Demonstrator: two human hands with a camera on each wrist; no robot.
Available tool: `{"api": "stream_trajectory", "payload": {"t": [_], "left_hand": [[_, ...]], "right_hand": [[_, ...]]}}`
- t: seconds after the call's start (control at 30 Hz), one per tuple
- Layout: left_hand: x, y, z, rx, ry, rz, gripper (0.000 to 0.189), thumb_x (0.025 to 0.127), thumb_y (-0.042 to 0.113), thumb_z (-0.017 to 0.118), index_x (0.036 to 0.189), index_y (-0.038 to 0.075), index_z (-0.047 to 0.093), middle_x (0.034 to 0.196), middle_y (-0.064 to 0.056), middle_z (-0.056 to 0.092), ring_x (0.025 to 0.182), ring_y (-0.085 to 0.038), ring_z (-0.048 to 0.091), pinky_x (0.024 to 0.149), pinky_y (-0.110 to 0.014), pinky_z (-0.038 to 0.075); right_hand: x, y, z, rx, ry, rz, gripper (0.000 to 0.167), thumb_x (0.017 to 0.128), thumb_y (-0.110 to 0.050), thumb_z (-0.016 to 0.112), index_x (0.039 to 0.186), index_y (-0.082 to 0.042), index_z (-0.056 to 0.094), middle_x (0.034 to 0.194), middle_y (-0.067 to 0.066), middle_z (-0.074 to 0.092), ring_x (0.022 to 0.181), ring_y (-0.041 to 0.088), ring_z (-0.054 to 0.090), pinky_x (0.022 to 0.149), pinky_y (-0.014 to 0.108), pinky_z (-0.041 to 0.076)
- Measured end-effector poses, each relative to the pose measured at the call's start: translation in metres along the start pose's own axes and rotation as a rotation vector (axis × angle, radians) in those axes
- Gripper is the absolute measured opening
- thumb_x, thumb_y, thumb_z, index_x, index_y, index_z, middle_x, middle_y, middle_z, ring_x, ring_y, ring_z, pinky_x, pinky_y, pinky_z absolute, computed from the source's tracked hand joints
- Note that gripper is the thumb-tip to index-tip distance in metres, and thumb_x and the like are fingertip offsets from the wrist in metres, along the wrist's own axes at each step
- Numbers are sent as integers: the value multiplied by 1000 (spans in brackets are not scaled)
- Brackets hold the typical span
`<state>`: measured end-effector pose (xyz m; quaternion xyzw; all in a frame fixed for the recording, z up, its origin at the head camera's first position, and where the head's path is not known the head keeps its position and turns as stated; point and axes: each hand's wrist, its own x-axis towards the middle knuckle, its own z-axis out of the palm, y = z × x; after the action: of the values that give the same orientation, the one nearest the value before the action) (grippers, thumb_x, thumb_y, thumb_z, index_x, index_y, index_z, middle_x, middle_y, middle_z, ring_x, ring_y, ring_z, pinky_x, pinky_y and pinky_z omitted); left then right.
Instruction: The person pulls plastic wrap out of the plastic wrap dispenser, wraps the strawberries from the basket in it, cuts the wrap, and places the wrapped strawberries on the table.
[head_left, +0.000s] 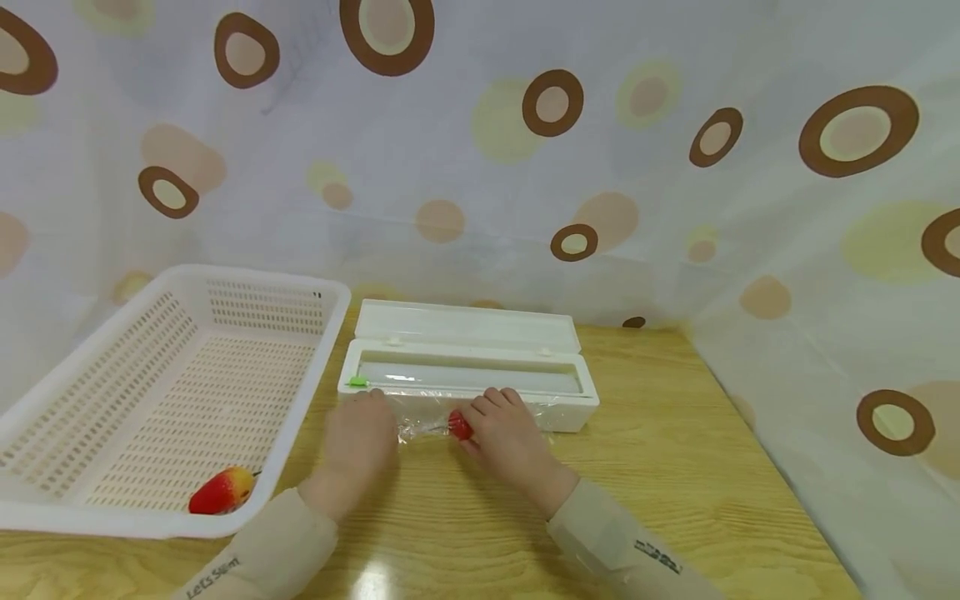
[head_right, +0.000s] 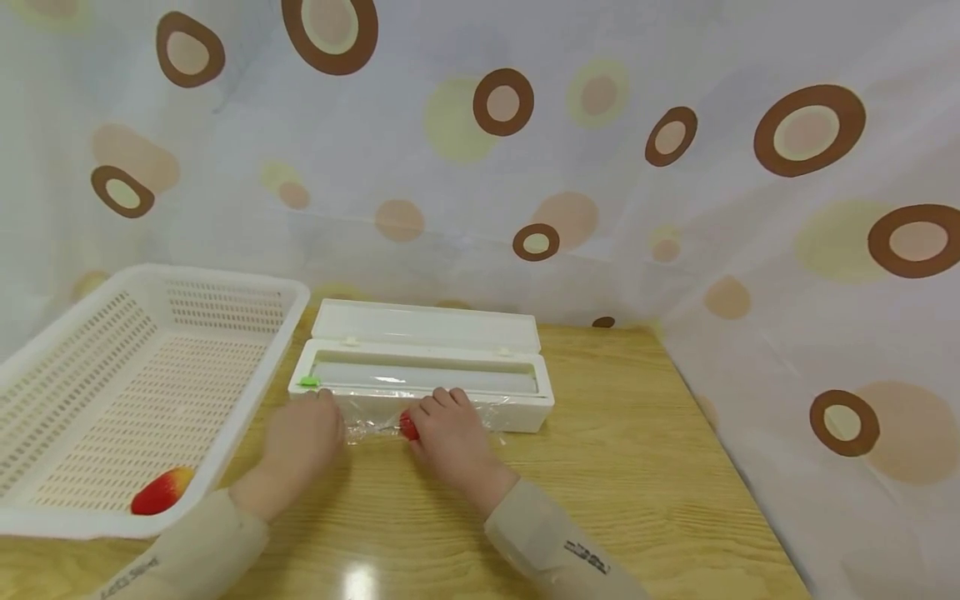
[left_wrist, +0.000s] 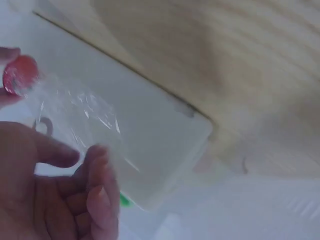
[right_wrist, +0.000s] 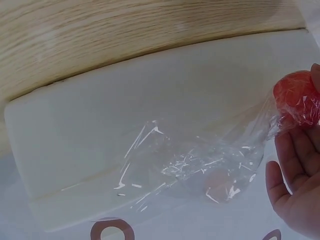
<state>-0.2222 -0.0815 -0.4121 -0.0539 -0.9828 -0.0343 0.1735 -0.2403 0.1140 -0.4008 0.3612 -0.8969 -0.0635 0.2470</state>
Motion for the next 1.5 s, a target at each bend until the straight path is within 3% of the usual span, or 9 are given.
{"api": "stream_trajectory", "payload": {"t": [0.1, 0.27, 0.37, 0.53, 0.93, 1.07, 1.33, 1.4, 1.5], "left_hand": [[2, -4, 0, -1, -71, -82, 32, 85, 11, 57, 55, 9, 46, 51, -2, 48, 45, -16, 50, 39, -30, 43], [9, -11, 0, -175, -235, -194, 44, 96, 27, 43, 55, 11, 45, 52, -2, 49, 48, -17, 51, 42, -31, 42], [11, -14, 1, -314, -267, -236, 47, 97, 28, 44, 52, 13, 40, 49, 0, 44, 44, -14, 44, 39, -25, 35], [12, -16, 4, -487, -256, -273, 49, 96, 22, 46, 50, 18, 29, 45, 6, 30, 41, -7, 27, 37, -17, 19], [12, -18, -3, -404, -321, -330, 34, 89, 14, 48, 56, 10, 45, 57, -4, 49, 49, -16, 46, 40, -26, 36], [12, -20, -3, -399, -307, -341, 26, 89, 14, 51, 66, 3, 56, 66, -11, 59, 56, -20, 54, 45, -32, 42], [11, -25, 0, -443, -324, -409, 35, 91, 24, 55, 62, 6, 52, 60, -5, 53, 51, -16, 48, 42, -27, 36], [10, -27, 1, -436, -333, -424, 36, 92, 29, 55, 71, 0, 56, 65, -9, 55, 53, -18, 51, 42, -28, 39], [8, -29, 4, -430, -325, -436, 49, 93, 34, 54, 100, -15, 51, 74, -19, 60, 59, -25, 58, 45, -32, 45]], "right_hand": [[-1, 3, 1, -2, 10, -11, 29, 77, -37, 74, 96, -16, 66, 87, -6, 67, 82, 13, 56, 78, 28, 43], [-1, 7, 5, -1, 47, -36, 28, 76, -36, 75, 93, -16, 65, 85, -7, 66, 81, 13, 55, 77, 28, 43], [0, 9, 7, -7, 62, -48, 27, 76, -36, 75, 91, -17, 65, 84, -7, 66, 80, 13, 55, 77, 27, 43], [-1, 12, 9, -12, 75, -57, 27, 75, -34, 77, 91, -16, 66, 83, -7, 66, 79, 13, 55, 76, 27, 44], [2, 11, 11, -13, 46, -27, 28, 75, -35, 76, 94, -16, 65, 86, -5, 67, 81, 14, 56, 77, 28, 44], [3, 11, 10, 2, 45, -17, 28, 75, -34, 77, 92, -15, 64, 85, -5, 66, 80, 14, 55, 75, 27, 43], [4, 10, 10, -2, 20, -23, 32, 74, -34, 78, 91, -14, 61, 86, -3, 64, 81, 15, 55, 76, 28, 45], [4, 9, 10, 3, 9, -18, 34, 74, -34, 78, 92, -14, 59, 87, -2, 64, 83, 16, 55, 77, 29, 46], [6, 8, 10, 11, -19, -15, 36, 75, -33, 78, 95, -12, 57, 89, 1, 61, 85, 18, 55, 76, 30, 47]]}}
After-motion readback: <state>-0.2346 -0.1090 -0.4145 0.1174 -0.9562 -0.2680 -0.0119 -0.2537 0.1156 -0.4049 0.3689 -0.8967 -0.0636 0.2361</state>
